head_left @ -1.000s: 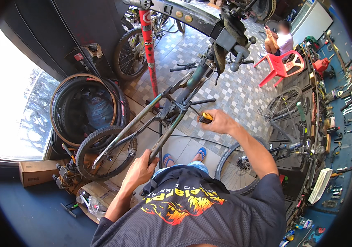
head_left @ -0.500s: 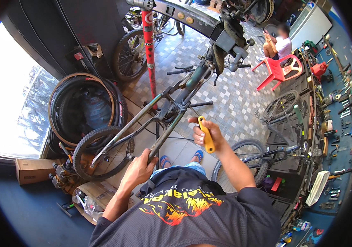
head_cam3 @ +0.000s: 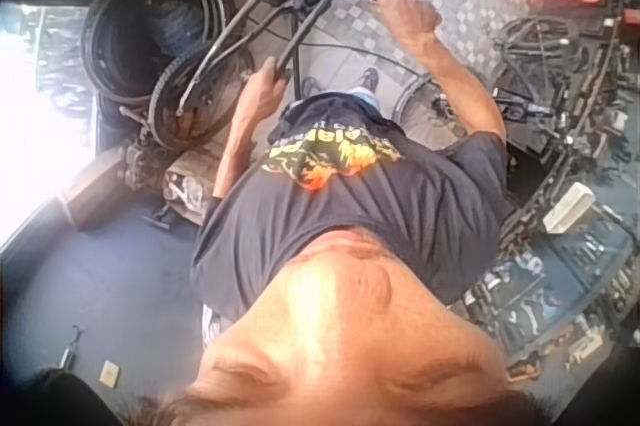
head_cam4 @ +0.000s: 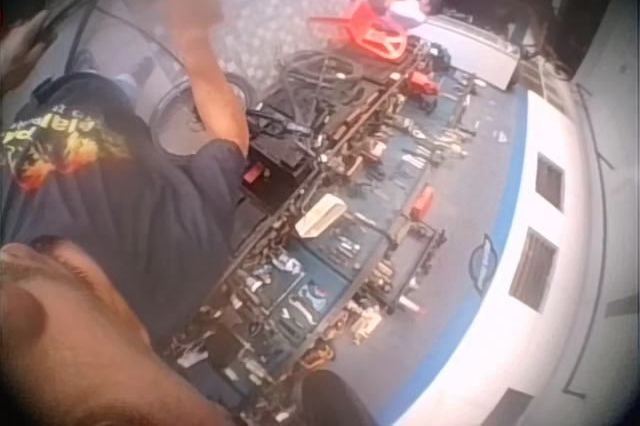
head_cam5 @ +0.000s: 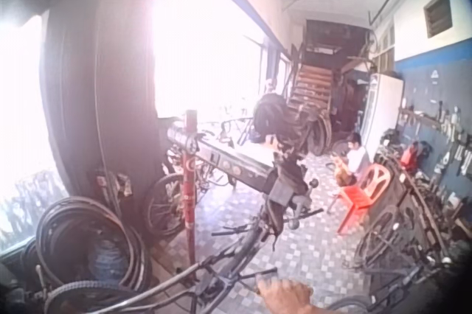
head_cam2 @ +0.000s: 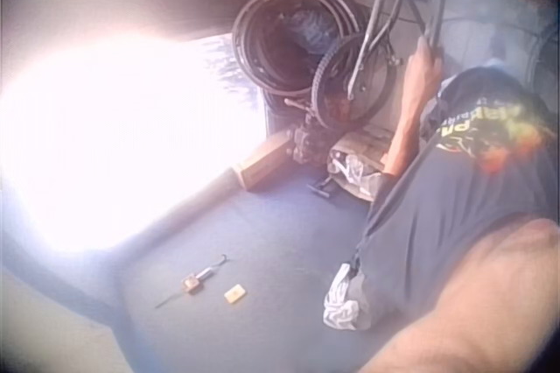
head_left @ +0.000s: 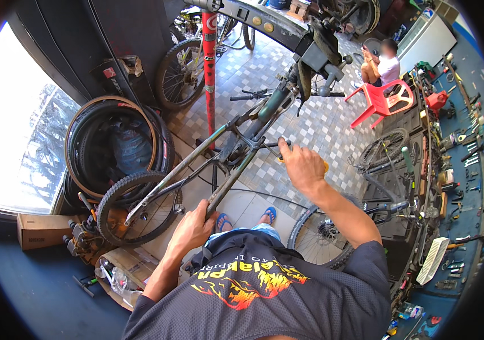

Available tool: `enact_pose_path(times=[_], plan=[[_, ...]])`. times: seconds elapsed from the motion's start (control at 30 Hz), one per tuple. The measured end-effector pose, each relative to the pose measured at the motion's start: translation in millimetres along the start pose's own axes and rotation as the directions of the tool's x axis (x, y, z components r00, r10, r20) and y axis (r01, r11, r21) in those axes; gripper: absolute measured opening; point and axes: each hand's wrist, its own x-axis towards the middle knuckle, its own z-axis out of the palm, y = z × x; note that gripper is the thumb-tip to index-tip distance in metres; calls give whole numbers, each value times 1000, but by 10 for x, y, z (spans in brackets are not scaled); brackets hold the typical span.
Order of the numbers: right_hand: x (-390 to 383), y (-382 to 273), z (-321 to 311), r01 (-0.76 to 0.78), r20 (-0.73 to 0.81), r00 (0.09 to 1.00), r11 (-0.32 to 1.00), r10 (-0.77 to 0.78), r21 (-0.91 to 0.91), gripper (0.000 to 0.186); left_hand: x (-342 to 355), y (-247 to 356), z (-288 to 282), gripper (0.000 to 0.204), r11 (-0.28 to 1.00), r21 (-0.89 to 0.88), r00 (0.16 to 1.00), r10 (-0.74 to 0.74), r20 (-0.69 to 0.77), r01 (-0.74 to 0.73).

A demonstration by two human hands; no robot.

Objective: The person works on a bicycle mounted on a repair stand, using a yellow multi-tool to adjust components near the frame and handlebar area. They repeatedly reach for tools and parts on a nearby workbench, manipulate cables, and tighten fasteners on the bike frame.

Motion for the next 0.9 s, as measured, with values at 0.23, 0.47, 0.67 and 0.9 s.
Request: enact_pose_path(times=[0.23, 0.47, 0.67, 0.9], plan=[[-80, 39, 147, -434, 450, 889, 167, -79, 886, 53, -7, 10, -17, 34, 1000, 10, 1000, -9, 3, 9], [-92, -244, 741, -468, 97, 883, -878, -460, 97, 44, -8, -11, 7, 34, 1000, 18, 1000, 22, -13, -21], [41, 111, 408, -357, 354, 904, 32, -239, 933, 34, -2, -37, -33, 34, 999, 31, 1000, 10, -6, -10], [15, -5, 64, -57, 24, 998, 944, 53, 324, 41, 6, -21, -4, 34, 1000, 28, 1000, 1, -12, -1]])
